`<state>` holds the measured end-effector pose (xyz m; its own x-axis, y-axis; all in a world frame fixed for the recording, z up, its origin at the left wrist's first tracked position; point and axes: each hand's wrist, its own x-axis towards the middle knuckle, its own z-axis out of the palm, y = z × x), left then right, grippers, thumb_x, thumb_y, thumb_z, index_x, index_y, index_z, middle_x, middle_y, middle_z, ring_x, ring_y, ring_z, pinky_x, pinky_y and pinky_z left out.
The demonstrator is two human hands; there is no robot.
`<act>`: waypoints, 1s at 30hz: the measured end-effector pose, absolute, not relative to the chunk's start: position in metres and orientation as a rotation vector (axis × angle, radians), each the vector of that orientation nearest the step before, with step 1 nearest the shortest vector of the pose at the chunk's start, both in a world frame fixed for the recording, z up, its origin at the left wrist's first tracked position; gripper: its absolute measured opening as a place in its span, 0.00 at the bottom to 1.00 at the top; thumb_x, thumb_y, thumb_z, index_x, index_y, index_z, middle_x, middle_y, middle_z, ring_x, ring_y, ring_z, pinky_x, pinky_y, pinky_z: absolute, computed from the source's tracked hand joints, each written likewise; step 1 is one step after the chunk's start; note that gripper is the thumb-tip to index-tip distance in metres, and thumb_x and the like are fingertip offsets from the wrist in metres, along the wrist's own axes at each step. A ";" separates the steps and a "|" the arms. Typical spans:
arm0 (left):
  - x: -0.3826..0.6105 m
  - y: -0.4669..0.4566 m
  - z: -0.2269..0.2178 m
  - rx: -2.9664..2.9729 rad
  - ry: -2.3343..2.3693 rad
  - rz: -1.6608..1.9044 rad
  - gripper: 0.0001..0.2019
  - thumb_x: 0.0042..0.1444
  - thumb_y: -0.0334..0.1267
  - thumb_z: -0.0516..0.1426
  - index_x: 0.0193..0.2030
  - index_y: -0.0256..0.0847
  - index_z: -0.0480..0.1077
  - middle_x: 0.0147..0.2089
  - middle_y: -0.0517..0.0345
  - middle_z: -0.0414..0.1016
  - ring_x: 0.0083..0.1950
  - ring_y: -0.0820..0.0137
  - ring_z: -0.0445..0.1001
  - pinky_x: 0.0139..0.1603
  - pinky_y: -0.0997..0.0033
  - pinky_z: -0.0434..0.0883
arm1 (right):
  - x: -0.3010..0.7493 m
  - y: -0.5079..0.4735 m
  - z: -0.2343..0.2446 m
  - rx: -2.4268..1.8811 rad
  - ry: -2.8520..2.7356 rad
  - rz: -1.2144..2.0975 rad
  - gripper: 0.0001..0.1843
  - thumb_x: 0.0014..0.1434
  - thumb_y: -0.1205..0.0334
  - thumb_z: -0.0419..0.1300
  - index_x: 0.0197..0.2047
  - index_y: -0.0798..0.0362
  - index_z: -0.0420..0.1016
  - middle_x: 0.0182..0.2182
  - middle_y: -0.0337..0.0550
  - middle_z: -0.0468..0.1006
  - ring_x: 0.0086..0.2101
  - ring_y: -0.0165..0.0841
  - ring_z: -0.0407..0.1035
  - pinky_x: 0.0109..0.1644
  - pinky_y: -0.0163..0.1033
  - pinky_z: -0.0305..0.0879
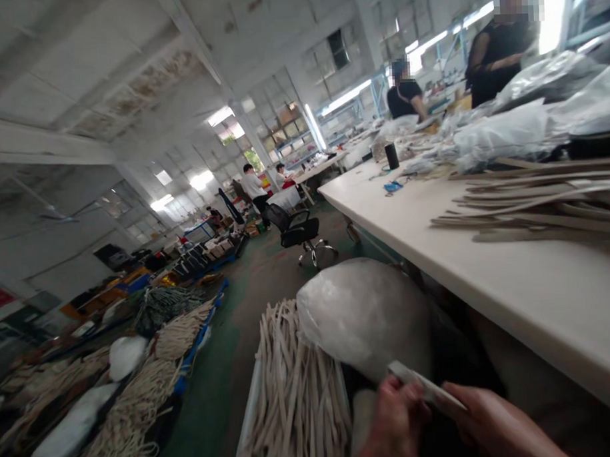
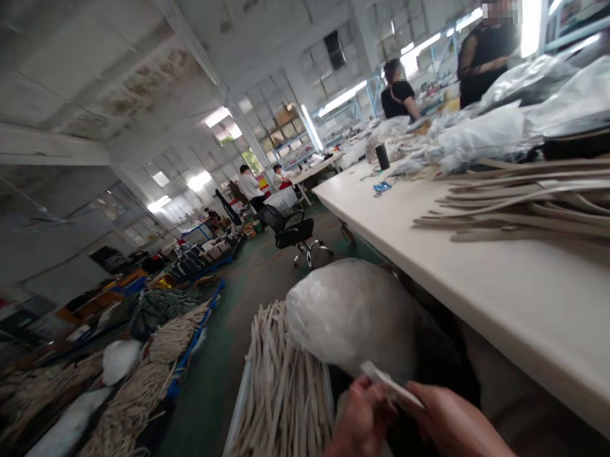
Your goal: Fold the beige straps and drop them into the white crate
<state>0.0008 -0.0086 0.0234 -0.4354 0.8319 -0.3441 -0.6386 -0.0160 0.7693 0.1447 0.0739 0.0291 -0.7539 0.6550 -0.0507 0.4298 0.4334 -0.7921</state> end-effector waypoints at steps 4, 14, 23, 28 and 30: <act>-0.014 -0.018 0.061 0.192 1.219 1.696 0.23 0.27 0.42 0.76 0.29 0.36 0.74 0.25 0.64 0.69 0.24 0.80 0.66 0.28 0.78 0.66 | 0.158 0.061 0.075 -0.981 -2.540 1.254 0.17 0.63 0.51 0.50 0.26 0.49 0.69 0.20 0.39 0.75 0.19 0.32 0.67 0.23 0.35 0.54; -0.014 -0.029 0.072 0.078 1.023 1.458 0.11 0.47 0.33 0.69 0.35 0.37 0.74 0.25 0.66 0.70 0.24 0.80 0.68 0.33 0.76 0.72 | 0.165 0.077 0.071 -0.797 -2.070 1.400 0.25 0.66 0.44 0.49 0.51 0.51 0.78 0.47 0.48 0.80 0.32 0.36 0.75 0.28 0.37 0.71; -0.010 -0.030 0.056 0.081 0.975 1.389 0.06 0.55 0.30 0.63 0.40 0.35 0.74 0.30 0.61 0.73 0.27 0.77 0.69 0.35 0.75 0.69 | 0.154 0.068 0.075 -0.272 -2.399 0.886 0.14 0.65 0.60 0.57 0.50 0.45 0.81 0.58 0.44 0.75 0.43 0.37 0.78 0.39 0.36 0.73; 0.001 -0.027 0.060 0.023 0.879 1.381 0.12 0.64 0.41 0.56 0.46 0.34 0.73 0.38 0.52 0.76 0.39 0.68 0.75 0.46 0.66 0.72 | 0.146 0.074 0.084 -0.275 -2.313 1.029 0.13 0.66 0.59 0.55 0.45 0.49 0.82 0.44 0.45 0.82 0.40 0.35 0.77 0.41 0.36 0.71; 0.000 -0.018 0.055 -0.013 0.820 1.347 0.22 0.65 0.51 0.51 0.49 0.32 0.72 0.44 0.44 0.77 0.46 0.61 0.76 0.50 0.60 0.73 | 0.147 0.075 0.096 -0.270 -2.258 1.088 0.13 0.66 0.58 0.56 0.43 0.52 0.82 0.39 0.46 0.82 0.38 0.34 0.77 0.40 0.35 0.70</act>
